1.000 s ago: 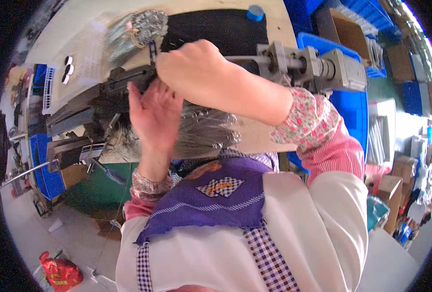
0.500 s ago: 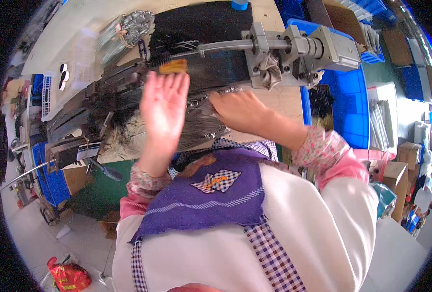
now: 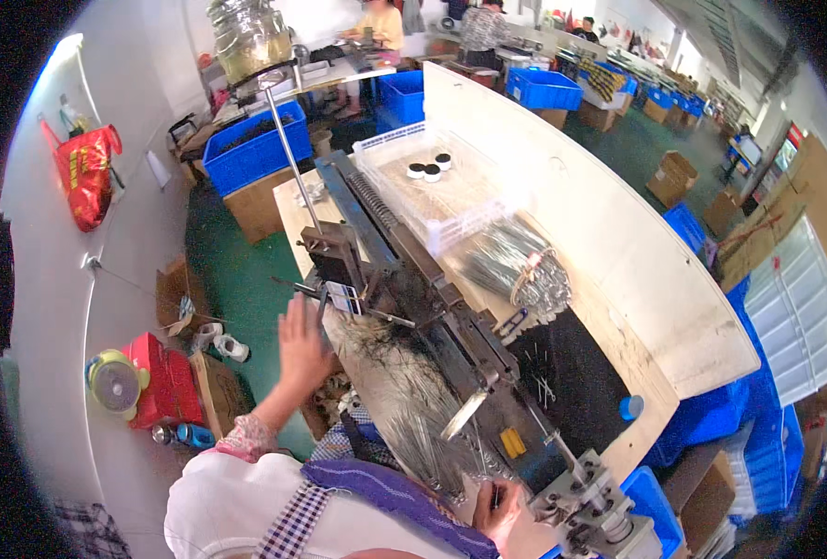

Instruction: Manually assembling small circular and rectangular metal or plastic components using a workbench jig or machine.

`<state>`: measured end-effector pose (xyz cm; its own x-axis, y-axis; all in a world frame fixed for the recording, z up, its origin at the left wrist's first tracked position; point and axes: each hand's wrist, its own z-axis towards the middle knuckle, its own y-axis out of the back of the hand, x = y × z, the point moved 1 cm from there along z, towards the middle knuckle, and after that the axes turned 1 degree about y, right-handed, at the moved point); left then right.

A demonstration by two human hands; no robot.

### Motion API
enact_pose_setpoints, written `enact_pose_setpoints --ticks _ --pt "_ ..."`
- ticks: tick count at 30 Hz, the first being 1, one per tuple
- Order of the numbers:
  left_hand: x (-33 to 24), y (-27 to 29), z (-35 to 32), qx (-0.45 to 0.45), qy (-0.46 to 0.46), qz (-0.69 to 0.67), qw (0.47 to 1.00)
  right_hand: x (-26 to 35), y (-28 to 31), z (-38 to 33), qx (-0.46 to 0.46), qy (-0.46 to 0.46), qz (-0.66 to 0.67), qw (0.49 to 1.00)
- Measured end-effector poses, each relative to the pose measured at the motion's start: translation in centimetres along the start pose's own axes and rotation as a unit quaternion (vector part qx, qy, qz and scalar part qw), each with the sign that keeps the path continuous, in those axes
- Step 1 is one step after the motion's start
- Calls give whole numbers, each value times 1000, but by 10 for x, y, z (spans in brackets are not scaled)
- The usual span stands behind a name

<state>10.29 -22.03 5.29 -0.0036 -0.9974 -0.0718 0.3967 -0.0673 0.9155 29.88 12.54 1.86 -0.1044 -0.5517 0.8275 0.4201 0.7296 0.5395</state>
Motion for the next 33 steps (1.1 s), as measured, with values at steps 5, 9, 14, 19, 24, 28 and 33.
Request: enact_pose_setpoints --ticks 5,9,14,19,24,28,33 --pt "146 -22 -3 16 231 -3 973 17 25 5 -82 94 64 990" --pt "131 -46 -9 11 245 4 969 17 48 18 -145 83 151 974" --pt "15 -1 -17 9 57 31 998 26 90 38 -204 25 129 970" --pt "-109 126 19 209 -287 -469 809 93 112 76 14 223 -18 975" --pt "-175 108 -6 467 -338 -556 599 154 70 98 61 351 66 932" --pt "-143 52 -8 415 -295 -519 687 126 78 100 -27 193 -81 977" --pt "-169 8 -40 381 -157 -624 664 92 65 119 2 252 -223 942"
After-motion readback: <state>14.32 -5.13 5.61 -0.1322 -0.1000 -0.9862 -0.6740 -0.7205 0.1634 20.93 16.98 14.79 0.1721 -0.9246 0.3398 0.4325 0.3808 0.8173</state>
